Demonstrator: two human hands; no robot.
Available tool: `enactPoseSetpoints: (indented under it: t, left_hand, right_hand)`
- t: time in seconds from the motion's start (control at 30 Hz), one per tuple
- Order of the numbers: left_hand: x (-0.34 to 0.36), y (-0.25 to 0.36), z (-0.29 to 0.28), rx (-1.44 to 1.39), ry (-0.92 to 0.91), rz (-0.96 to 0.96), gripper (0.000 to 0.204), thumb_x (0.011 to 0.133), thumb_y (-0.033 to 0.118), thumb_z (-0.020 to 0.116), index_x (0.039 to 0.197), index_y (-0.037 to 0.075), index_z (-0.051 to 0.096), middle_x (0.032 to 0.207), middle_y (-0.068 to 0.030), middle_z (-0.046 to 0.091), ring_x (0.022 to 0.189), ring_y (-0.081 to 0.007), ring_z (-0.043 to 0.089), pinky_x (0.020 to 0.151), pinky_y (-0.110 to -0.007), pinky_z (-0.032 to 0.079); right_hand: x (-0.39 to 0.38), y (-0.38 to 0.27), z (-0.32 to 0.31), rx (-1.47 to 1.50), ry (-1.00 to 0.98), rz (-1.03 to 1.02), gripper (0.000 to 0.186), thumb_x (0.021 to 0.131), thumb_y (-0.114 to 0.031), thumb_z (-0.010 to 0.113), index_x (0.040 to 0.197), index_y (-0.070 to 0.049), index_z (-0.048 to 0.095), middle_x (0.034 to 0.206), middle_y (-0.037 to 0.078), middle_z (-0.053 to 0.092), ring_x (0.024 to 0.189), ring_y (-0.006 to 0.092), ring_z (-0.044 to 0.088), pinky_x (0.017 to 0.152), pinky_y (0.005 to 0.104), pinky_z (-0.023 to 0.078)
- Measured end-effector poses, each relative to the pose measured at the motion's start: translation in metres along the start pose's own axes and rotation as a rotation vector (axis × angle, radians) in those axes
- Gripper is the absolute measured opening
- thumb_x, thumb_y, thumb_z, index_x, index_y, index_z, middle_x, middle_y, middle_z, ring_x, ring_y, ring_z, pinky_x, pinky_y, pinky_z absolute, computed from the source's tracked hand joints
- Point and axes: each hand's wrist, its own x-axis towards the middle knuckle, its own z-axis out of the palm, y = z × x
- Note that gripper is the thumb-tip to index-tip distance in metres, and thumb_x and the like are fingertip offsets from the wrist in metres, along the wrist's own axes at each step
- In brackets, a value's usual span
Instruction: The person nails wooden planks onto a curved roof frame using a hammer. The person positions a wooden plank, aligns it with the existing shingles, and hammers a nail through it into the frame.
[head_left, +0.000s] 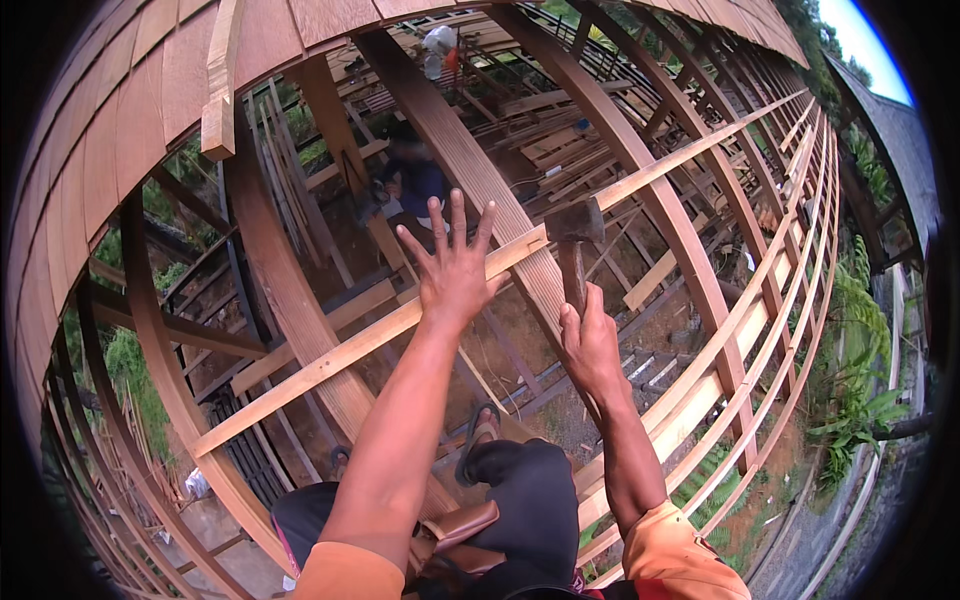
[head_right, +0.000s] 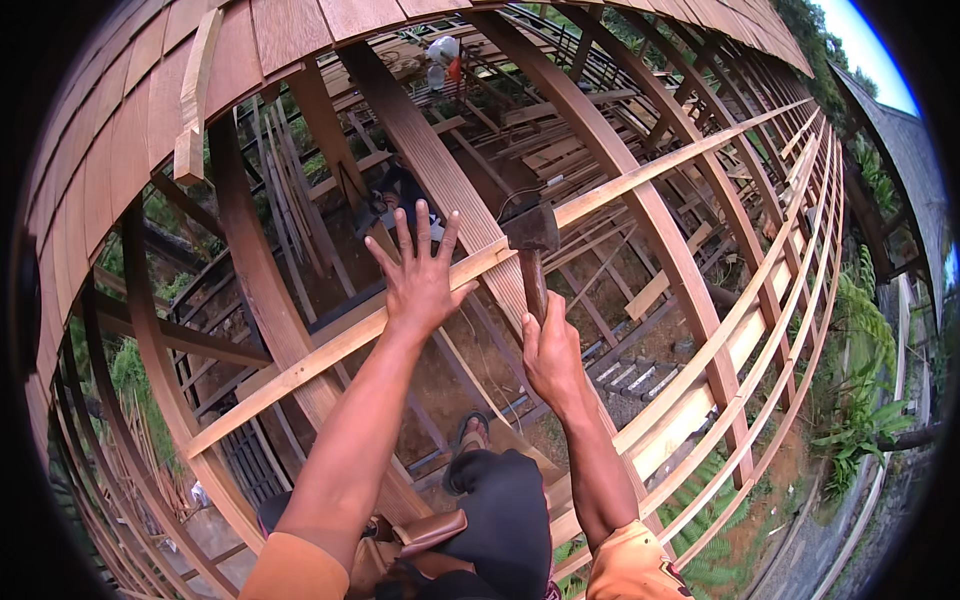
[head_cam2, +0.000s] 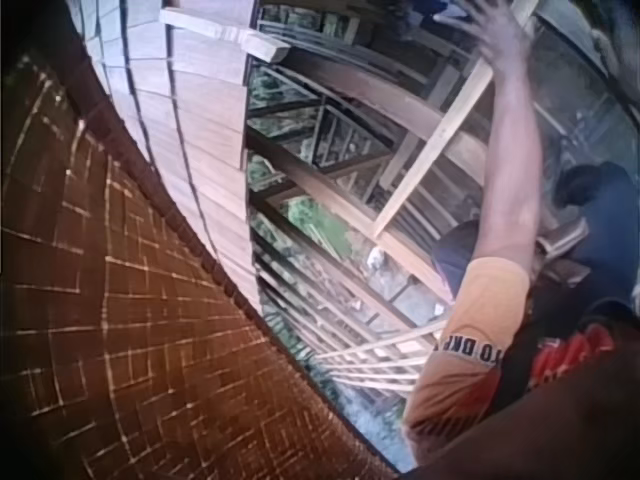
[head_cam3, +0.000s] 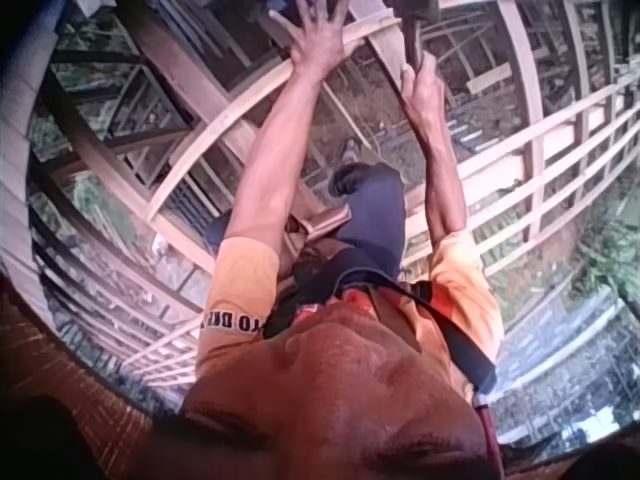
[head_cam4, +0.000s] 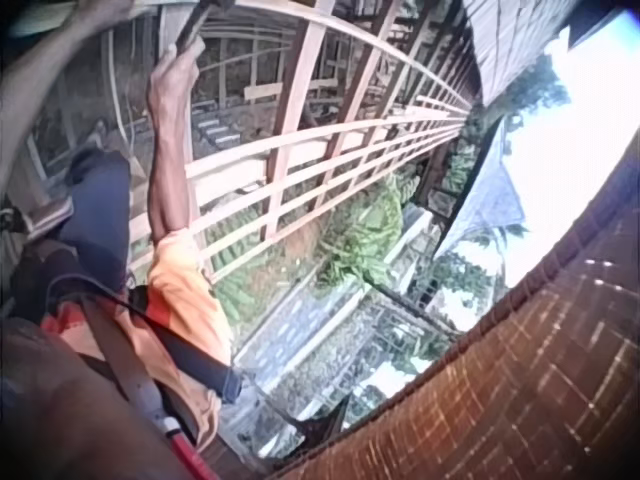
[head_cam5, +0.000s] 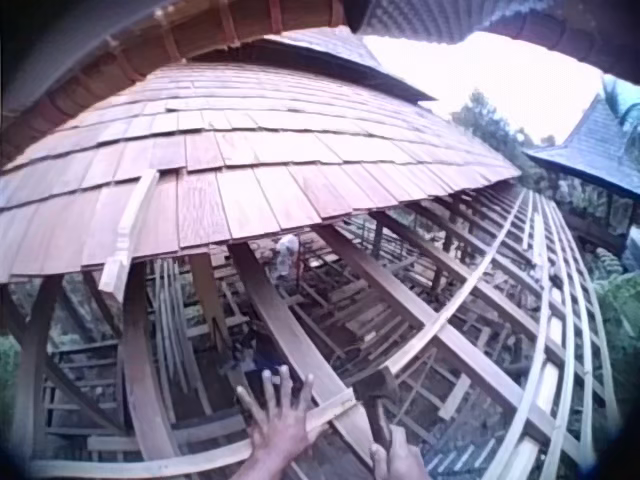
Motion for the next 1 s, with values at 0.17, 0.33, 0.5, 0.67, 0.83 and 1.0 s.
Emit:
enactPoseSetpoints:
  t: [0.17, 0.33, 0.5, 0.67, 0.83, 1.0]
  left_hand:
    - [-0.002, -0.003, -0.001, 0.009, -0.044, -0.011, 0.117, 0.073, 0.059, 0.079, 0.162, 0.027, 0.009, 0.166, -0.0197, -0.012, 0.151, -0.0461, -0.012, 0.106, -0.083, -0.005]
    - [0.000, 0.003, 0.002, 0.014, -0.031, -0.001, 0.119, 0.073, 0.060, 0.078, 0.162, 0.028, 0.007, 0.166, -0.0191, -0.012, 0.152, -0.0457, -0.012, 0.106, -0.082, -0.004]
    - [0.002, -0.006, 0.001, 0.018, 0.005, -0.020, 0.119, 0.073, 0.059, 0.079, 0.162, 0.028, 0.007, 0.166, -0.0190, -0.012, 0.152, -0.0457, -0.011, 0.106, -0.082, -0.004]
    - [-0.001, -0.002, 0.000, 0.005, -0.079, -0.034, 0.117, 0.074, 0.060, 0.078, 0.162, 0.029, 0.008, 0.167, -0.0180, -0.012, 0.152, -0.0453, -0.011, 0.107, -0.082, -0.003]
    - [0.000, 0.001, -0.002, -0.027, -0.029, -0.028, 0.114, 0.074, 0.060, 0.077, 0.162, 0.030, 0.009, 0.167, -0.0168, -0.010, 0.152, -0.0443, -0.011, 0.107, -0.081, -0.004]
    - [-0.002, -0.003, -0.005, -0.038, -0.058, -0.050, 0.113, 0.074, 0.060, 0.077, 0.161, 0.031, 0.011, 0.167, -0.0164, -0.009, 0.152, -0.0442, -0.010, 0.108, -0.081, -0.005]
  right_hand:
    - [-0.003, -0.037, -0.019, 0.618, 0.561, -0.435, 0.041, 0.105, -0.021, 0.051, 0.137, -0.003, 0.033, 0.084, 0.007, 0.056, 0.065, 0.0101, 0.054, 0.057, 0.0272, 0.047]
    - [-0.008, 0.009, 0.010, 0.001, 0.251, -0.135, 0.039, 0.102, -0.017, 0.052, 0.134, -0.002, 0.036, 0.087, 0.027, 0.062, 0.078, 0.0446, 0.065, 0.065, 0.0475, 0.049]
    - [-0.010, -0.019, -0.005, 0.048, 0.128, -0.061, 0.035, 0.101, -0.012, 0.053, 0.132, -0.001, 0.041, 0.091, 0.030, 0.064, 0.086, 0.0486, 0.065, 0.072, 0.0490, 0.050]
    - [-0.006, -0.053, -0.032, 0.379, 0.460, -0.378, 0.024, 0.105, -0.023, 0.052, 0.111, -0.004, 0.038, 0.082, 0.002, 0.049, 0.063, 0.0036, 0.049, 0.052, 0.0185, 0.040]
    - [0.005, -0.006, -0.014, -0.073, 0.124, -0.318, 0.028, 0.098, -0.008, 0.055, 0.121, -0.001, 0.042, 0.090, 0.031, 0.062, 0.085, 0.0525, 0.062, 0.070, 0.0529, 0.048]
    - [0.010, -0.028, -0.031, -0.245, -0.031, -0.193, 0.031, 0.098, -0.009, 0.056, 0.124, 0.000, 0.043, 0.090, 0.032, 0.064, 0.086, 0.0527, 0.063, 0.071, 0.0539, 0.050]
